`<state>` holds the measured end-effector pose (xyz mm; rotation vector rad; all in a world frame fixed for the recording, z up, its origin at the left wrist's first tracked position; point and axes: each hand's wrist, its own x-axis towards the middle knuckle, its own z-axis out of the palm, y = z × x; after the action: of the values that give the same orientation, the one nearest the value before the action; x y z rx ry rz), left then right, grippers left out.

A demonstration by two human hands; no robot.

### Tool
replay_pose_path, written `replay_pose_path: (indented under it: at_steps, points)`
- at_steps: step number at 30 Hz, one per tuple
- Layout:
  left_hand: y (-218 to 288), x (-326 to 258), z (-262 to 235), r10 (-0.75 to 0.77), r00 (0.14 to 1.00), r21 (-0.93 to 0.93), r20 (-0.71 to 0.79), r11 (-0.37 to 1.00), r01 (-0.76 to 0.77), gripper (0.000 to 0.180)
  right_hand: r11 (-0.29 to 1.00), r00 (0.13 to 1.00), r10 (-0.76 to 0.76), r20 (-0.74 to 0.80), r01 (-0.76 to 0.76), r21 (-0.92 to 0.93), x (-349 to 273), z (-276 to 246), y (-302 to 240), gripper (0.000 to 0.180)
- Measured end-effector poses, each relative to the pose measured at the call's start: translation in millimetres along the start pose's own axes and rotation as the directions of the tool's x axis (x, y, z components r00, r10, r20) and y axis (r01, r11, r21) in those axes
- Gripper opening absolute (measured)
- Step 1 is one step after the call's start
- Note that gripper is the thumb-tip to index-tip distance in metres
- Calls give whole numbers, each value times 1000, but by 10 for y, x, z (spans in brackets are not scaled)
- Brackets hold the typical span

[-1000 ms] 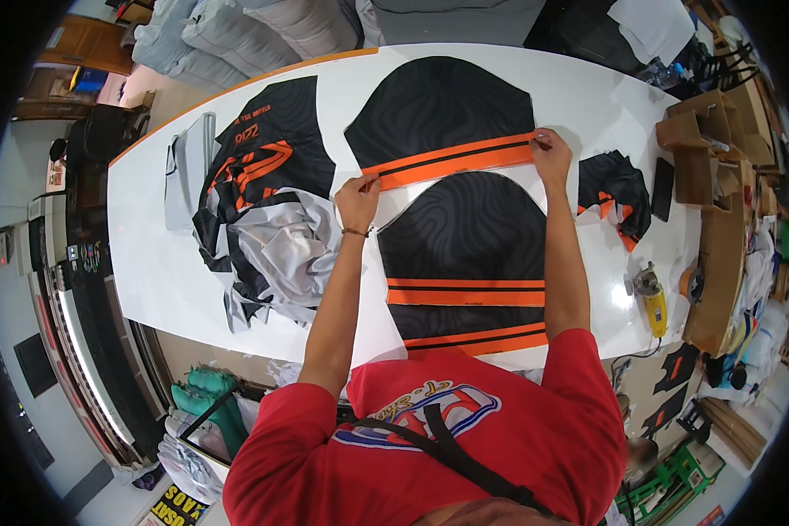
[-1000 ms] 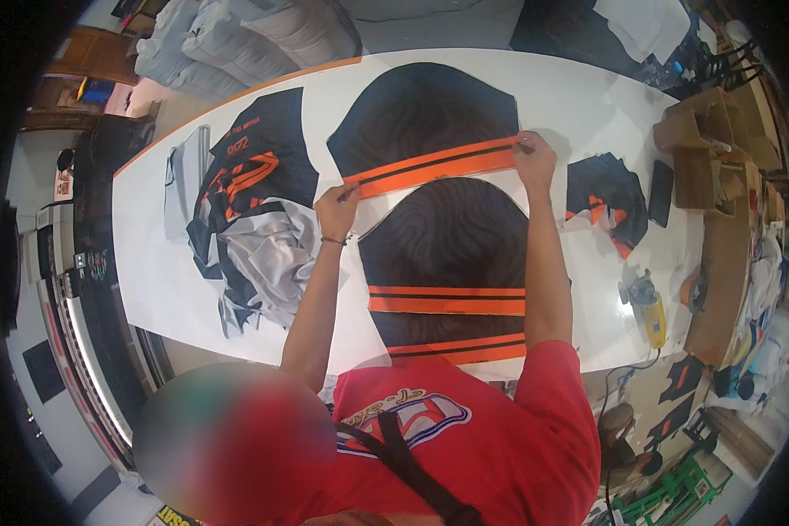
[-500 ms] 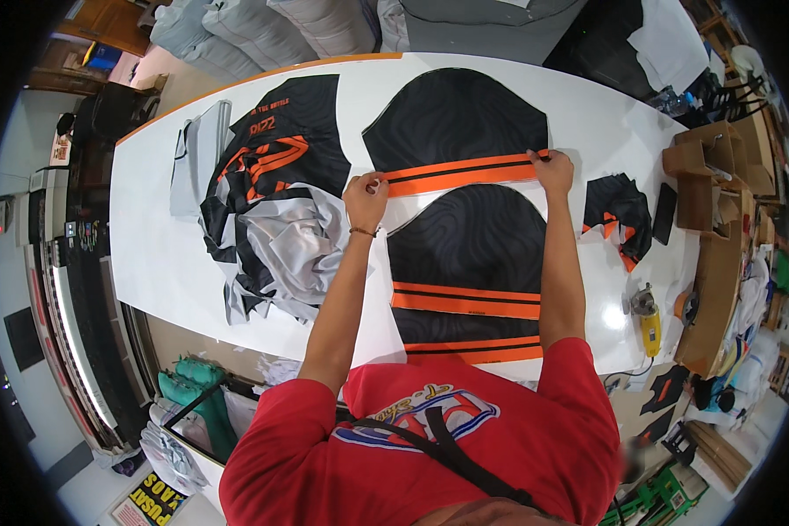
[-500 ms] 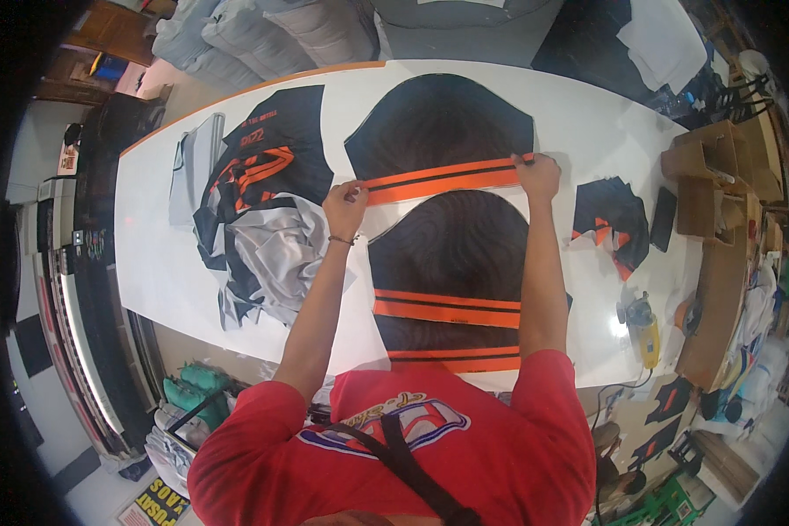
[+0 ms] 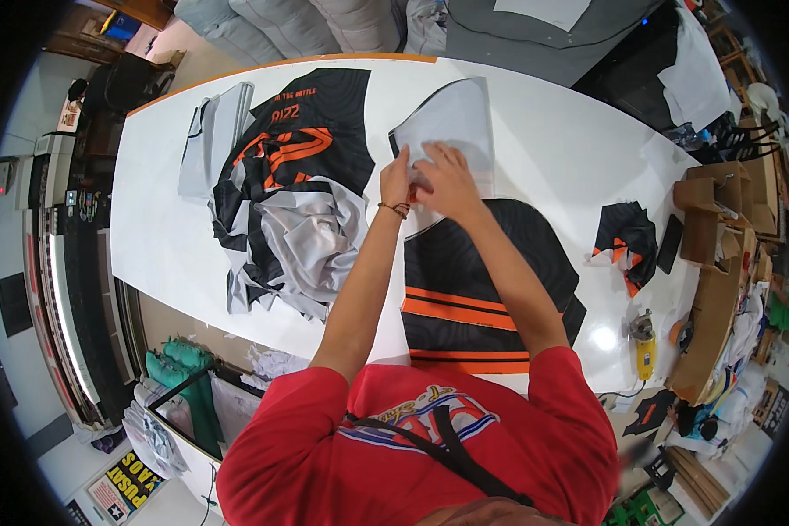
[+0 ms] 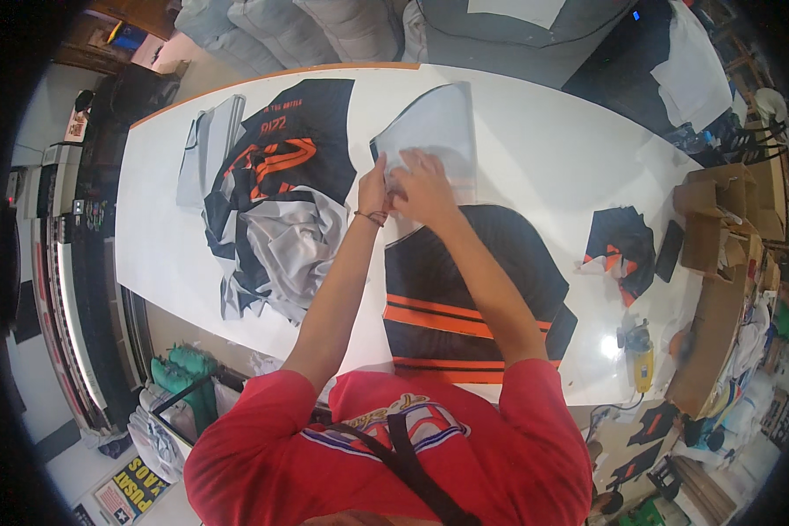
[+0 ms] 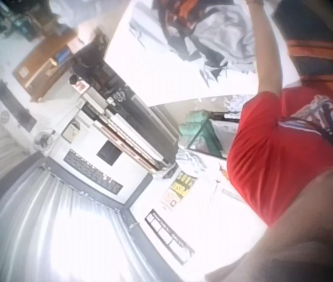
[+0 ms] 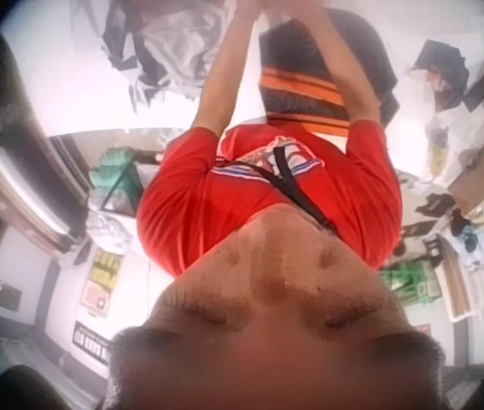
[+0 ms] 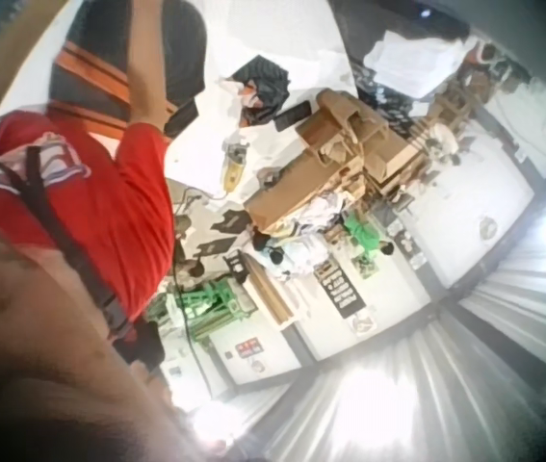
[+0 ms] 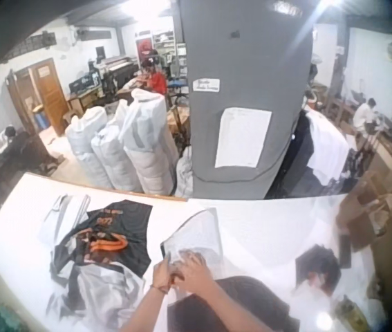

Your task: The person assembles a black and orange jersey by placing orange stripes and white paper templates onto black fabric pieces on a table. They smooth the materials and handle a finished jersey with the number 26.

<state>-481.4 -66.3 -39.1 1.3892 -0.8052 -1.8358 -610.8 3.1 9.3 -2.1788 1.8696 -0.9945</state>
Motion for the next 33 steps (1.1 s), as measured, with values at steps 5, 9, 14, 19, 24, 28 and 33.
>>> replay_pose_path:
  at_steps: [5, 9, 14, 19, 24, 28, 33]
  points:
    - [-173, 86, -78, 387, 917, 635, -97, 733, -242, 45, 962, 971, 229, -74, -214, 171, -534, -234, -316, 25]
    - [-191, 116, -225, 586, 809, 801, 55, 458, -386, 49, 845, 805, 531, -265, -478, 241, -1296, -793, -190, 17]
    - [-205, 91, -615, 455, 883, 455, -116, 815, -360, 23, 393, 186, 883, -432, -797, 459, -2703, -1641, 96, 21]
    - [-386, -559, -1098, 282, 953, 378, -107, 898, -223, 25, 216, 52, 919, -390, -896, 388, -3672, -1976, -54, 31]
    - [-618, -1419, -1242, 306, 949, 466, 75, 831, -305, 21, 238, 158, 922, -354, -952, 194, -3752, -1482, -355, 44]
    - [-657, -1868, -1096, 284, 942, 479, 178, 812, -335, 18, 154, 171, 880, -444, -985, -73, -3495, -1353, -502, 51]
    - [-645, -2049, -909, 267, 902, 462, 339, 788, -407, 15, 83, 109, 918, -381, -993, -85, -3440, -1320, -443, 44]
